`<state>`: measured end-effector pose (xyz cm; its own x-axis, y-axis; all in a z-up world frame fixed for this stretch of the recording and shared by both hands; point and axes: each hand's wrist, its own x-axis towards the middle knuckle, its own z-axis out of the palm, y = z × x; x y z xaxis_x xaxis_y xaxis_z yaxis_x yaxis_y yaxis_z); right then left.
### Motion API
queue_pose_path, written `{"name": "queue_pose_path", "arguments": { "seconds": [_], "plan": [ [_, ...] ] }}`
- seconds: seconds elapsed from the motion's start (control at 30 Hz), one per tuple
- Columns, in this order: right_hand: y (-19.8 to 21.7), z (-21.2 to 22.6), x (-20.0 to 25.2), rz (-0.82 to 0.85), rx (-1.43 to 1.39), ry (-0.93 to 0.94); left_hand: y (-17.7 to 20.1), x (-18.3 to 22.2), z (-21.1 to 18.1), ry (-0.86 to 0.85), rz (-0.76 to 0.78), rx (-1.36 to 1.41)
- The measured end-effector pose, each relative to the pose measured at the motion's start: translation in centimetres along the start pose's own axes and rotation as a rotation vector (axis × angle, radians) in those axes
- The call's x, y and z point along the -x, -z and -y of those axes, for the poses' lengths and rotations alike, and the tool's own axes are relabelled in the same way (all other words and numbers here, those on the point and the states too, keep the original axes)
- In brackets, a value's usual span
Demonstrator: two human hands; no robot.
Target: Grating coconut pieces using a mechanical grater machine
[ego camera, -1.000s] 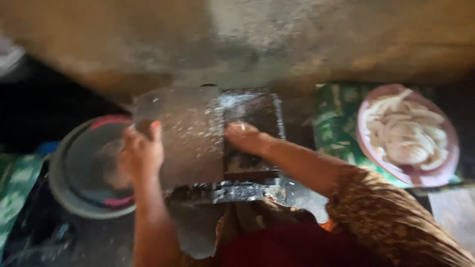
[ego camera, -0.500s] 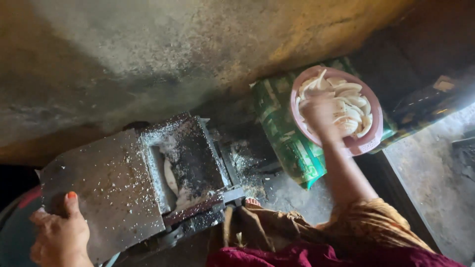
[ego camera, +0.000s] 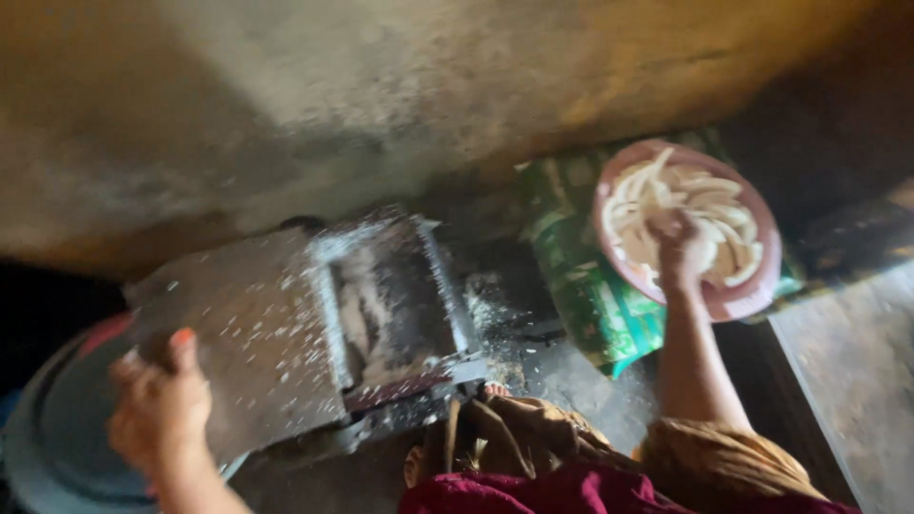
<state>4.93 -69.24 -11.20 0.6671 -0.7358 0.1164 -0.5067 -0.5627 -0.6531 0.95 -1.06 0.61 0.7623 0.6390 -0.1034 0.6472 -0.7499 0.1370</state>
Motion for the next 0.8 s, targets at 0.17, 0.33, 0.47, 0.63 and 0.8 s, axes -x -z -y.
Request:
{"name": "queue_pose_path", "arguments": {
  "seconds": [0.17,0.33,0.47,0.63,0.8],
  "plan": [
    [4.7,11.8,8.3,0.848,-1.567,-0.068,2.8,1.8,-0.9,0.042,0.005,0.104],
    [-1.9,20.8,15.8,1.141,-1.361,0.081,-1.1,-0.3,1.7,0.024,-0.034,0.167],
    [-7.3,27.7,21.3,1.351,-0.931,0.482,-1.4,-0.3,1.6,-0.062,-0.153,0.103],
    [-15.0,27.7,24.4,0.587,0.22,1.334,-2.8,-1.4,2.8,-0.087,-0.208,0.145],
    [-17.4,28.3,27.0,-0.051,0.504,1.61,-2.1,-1.2,2.4,-0.085,-0.213,0.112]
  ]
}}
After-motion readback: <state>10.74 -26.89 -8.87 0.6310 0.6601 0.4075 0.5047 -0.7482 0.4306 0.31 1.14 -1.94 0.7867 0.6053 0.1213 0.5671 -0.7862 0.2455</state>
